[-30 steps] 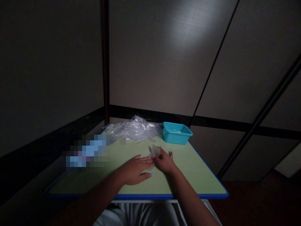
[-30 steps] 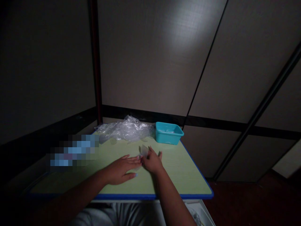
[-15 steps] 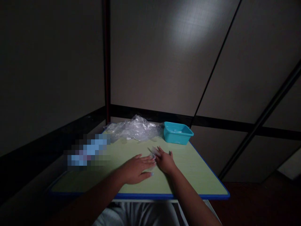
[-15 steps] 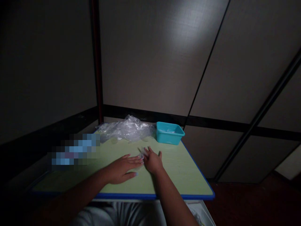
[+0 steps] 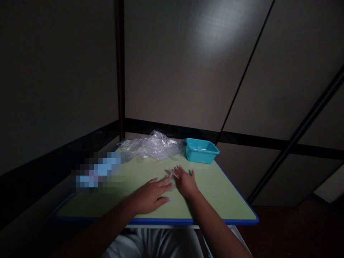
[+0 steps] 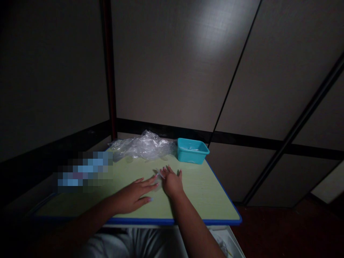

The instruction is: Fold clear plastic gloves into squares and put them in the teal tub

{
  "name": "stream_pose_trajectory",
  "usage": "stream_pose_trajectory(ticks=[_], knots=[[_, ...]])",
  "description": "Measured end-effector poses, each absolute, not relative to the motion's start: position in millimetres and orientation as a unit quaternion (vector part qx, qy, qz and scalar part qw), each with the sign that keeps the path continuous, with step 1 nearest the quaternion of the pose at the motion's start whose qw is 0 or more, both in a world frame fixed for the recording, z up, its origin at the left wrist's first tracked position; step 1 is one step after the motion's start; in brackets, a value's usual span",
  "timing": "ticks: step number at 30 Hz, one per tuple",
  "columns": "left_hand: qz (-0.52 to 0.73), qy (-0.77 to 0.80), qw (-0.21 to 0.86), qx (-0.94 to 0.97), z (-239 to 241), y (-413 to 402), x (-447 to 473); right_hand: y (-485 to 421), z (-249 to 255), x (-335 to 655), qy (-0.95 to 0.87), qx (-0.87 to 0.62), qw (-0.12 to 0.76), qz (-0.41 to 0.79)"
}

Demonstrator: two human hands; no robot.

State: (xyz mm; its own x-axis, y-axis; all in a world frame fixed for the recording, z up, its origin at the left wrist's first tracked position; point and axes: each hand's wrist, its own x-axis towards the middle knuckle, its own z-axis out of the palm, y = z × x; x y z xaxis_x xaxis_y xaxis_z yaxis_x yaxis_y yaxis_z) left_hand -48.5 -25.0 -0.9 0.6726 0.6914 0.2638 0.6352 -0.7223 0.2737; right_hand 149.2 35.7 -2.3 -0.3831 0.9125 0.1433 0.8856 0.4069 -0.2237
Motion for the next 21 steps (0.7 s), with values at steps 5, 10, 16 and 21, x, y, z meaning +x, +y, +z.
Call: stream_pose_trajectory(ticks=[5,10,16,21], knots=[[0.173,0.366,0.085,0.911,-1.6,-32.5,-48.1,38.9,-5.6,149.7,-0.834,-0.535,0.123,0.046],[0.171,0.374,0.078,0.908,-0.8,-32.6,-47.3,37.3,-3.8,152.0,-0.856,-0.496,0.132,0.066],[0.172,0.372,0.075,0.909,1.7,-34.8,-46.6,27.3,3.9,153.4,-0.877,-0.455,0.123,0.093],[0.175,0.377,0.073,0.907,2.2,-35.9,-45.9,20.9,5.9,150.6,-0.892,-0.426,0.115,0.096]])
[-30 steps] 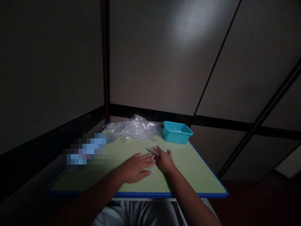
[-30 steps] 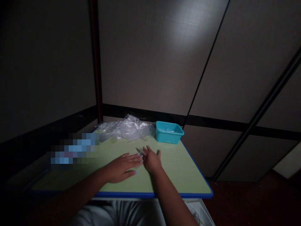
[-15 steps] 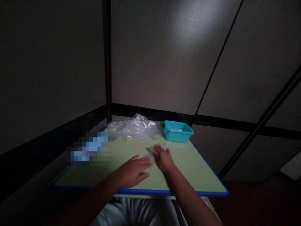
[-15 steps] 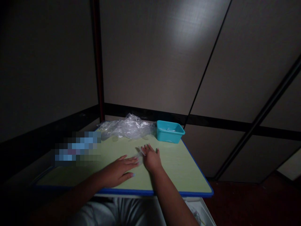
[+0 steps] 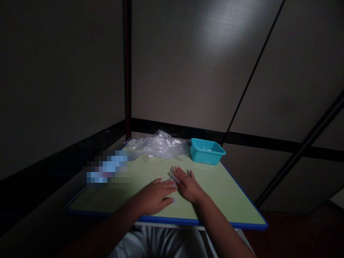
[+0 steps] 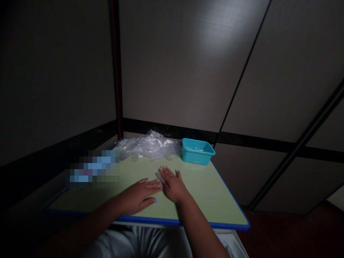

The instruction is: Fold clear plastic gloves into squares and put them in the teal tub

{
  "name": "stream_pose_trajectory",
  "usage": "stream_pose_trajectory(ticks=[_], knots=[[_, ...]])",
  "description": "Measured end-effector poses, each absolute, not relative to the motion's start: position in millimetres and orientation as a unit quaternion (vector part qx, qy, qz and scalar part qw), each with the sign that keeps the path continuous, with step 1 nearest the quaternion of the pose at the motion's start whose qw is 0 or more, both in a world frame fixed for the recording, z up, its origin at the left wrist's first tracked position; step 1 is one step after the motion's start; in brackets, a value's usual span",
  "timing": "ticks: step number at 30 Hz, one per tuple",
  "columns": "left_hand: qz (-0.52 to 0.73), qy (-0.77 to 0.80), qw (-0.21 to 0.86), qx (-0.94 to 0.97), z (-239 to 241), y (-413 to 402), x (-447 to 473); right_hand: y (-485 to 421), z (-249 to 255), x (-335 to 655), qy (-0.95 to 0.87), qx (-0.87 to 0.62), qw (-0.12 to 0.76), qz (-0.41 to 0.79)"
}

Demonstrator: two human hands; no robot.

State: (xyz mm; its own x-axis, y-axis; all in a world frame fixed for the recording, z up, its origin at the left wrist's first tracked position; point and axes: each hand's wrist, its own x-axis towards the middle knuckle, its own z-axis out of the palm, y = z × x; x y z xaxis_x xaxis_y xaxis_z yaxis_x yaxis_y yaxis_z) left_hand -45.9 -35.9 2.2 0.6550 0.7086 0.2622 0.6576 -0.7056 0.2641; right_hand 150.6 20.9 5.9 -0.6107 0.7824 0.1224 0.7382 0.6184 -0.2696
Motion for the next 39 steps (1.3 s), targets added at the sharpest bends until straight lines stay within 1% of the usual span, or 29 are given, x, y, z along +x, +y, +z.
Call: stream_pose_trajectory(ticks=[11,16,25,30,33,39], knots=[[0.184,0.377,0.062,0.906,4.3,-36.1,-45.6,5.0,18.1,145.1,-0.915,-0.382,0.088,0.093],[0.195,0.371,0.061,0.906,5.1,-36.8,-45.2,3.4,17.9,144.4,-0.912,-0.388,0.079,0.106],[0.185,0.383,0.068,0.902,2.6,-35.9,-47.2,9.3,10.4,148.3,-0.91,-0.376,0.112,0.137],[0.22,0.374,0.047,0.9,8.3,-40.5,-47.6,9.2,12.0,148.7,-0.905,-0.381,0.115,0.152],[0.251,0.399,0.029,0.882,7.8,-41.6,-49.5,8.7,12.8,148.3,-0.904,-0.382,0.115,0.154],[0.254,0.413,-0.01,0.875,0.9,-40.0,-51.7,8.0,14.0,146.6,-0.91,-0.38,0.08,0.143]])
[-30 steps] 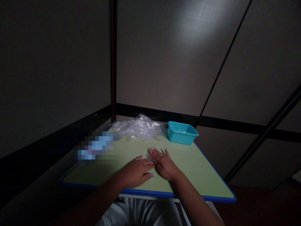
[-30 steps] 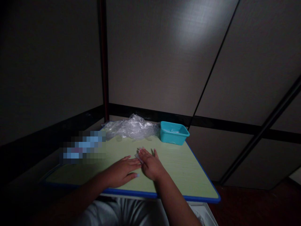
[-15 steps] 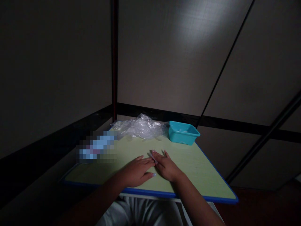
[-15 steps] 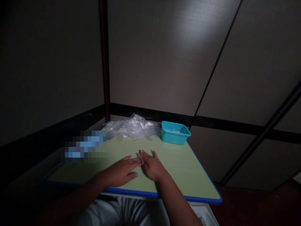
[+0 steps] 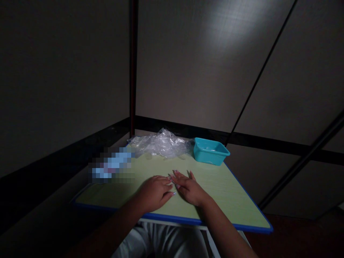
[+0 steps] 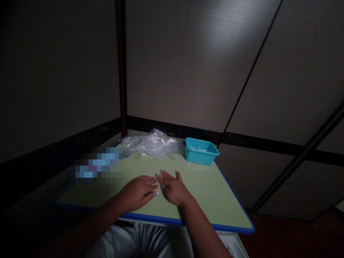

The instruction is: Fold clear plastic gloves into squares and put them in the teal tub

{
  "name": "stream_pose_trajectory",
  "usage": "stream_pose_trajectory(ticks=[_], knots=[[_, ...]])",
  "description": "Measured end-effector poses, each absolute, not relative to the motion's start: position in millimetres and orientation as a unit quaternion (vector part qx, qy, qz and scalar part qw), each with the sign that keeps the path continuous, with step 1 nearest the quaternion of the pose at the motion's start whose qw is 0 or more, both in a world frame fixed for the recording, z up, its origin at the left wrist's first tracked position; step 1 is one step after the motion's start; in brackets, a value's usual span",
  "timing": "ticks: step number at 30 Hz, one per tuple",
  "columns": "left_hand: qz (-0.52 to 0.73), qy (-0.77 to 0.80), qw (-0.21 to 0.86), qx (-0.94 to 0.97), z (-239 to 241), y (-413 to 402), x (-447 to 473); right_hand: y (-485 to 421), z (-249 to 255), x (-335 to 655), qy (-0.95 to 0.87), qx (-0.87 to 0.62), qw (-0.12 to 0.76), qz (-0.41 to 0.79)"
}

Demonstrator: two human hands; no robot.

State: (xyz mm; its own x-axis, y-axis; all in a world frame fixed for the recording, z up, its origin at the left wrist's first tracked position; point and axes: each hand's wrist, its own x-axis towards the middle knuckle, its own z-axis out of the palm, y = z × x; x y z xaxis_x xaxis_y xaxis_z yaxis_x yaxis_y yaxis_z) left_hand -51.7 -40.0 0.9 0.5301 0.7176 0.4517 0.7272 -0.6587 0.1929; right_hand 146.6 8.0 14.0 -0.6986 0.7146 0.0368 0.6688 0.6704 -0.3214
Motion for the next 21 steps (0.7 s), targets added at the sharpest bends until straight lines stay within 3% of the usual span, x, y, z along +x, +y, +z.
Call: stream_pose_trajectory(ticks=[21], knots=[[-0.265,-0.44,0.005,-0.858,4.0,-40.8,-49.6,9.6,9.5,148.7,-0.914,-0.379,0.086,0.12]])
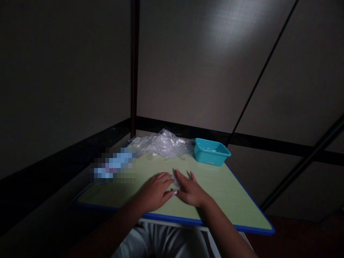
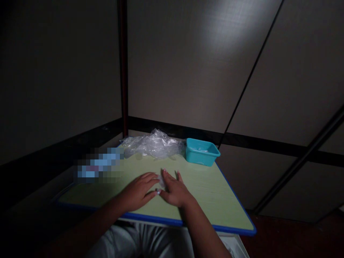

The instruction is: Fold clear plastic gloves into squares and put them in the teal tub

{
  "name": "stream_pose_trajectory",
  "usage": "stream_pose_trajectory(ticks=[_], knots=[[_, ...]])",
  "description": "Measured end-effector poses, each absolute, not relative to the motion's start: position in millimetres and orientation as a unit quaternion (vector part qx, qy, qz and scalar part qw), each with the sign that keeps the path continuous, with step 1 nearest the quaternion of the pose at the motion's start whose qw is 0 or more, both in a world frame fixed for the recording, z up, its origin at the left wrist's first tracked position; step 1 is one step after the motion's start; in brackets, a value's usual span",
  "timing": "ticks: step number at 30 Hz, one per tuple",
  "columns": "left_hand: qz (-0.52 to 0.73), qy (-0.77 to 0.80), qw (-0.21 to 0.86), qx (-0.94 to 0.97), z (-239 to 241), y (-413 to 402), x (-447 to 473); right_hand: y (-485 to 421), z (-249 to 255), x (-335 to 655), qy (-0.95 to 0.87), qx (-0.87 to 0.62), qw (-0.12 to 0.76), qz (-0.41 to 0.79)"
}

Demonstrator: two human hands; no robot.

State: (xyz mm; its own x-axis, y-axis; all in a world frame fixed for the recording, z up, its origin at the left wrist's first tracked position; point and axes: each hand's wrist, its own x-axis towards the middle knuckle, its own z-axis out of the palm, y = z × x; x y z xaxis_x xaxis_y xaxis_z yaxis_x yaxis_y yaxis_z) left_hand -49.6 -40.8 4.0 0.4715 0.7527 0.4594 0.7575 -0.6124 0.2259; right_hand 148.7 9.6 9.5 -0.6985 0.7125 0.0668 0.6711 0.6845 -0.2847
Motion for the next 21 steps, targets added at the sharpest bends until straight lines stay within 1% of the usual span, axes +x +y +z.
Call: stream_pose_trajectory(ticks=[9,15,17,21], knots=[[-0.225,-0.396,-0.022,-0.89,1.1,-38.0,-51.1,10.0,10.4,150.2,-0.888,-0.392,0.138,0.198],[-0.208,-0.399,-0.041,-0.892,3.5,-38.5,-48.7,12.5,9.8,150.8,-0.868,-0.399,0.178,0.237],[-0.203,-0.396,-0.04,-0.894,3.2,-38.0,-48.5,13.8,9.8,151.3,-0.864,-0.409,0.182,0.233],[-0.193,-0.391,-0.033,-0.899,1.4,-36.5,-49.4,16.6,8.4,152.1,-0.869,-0.429,0.161,0.188]])
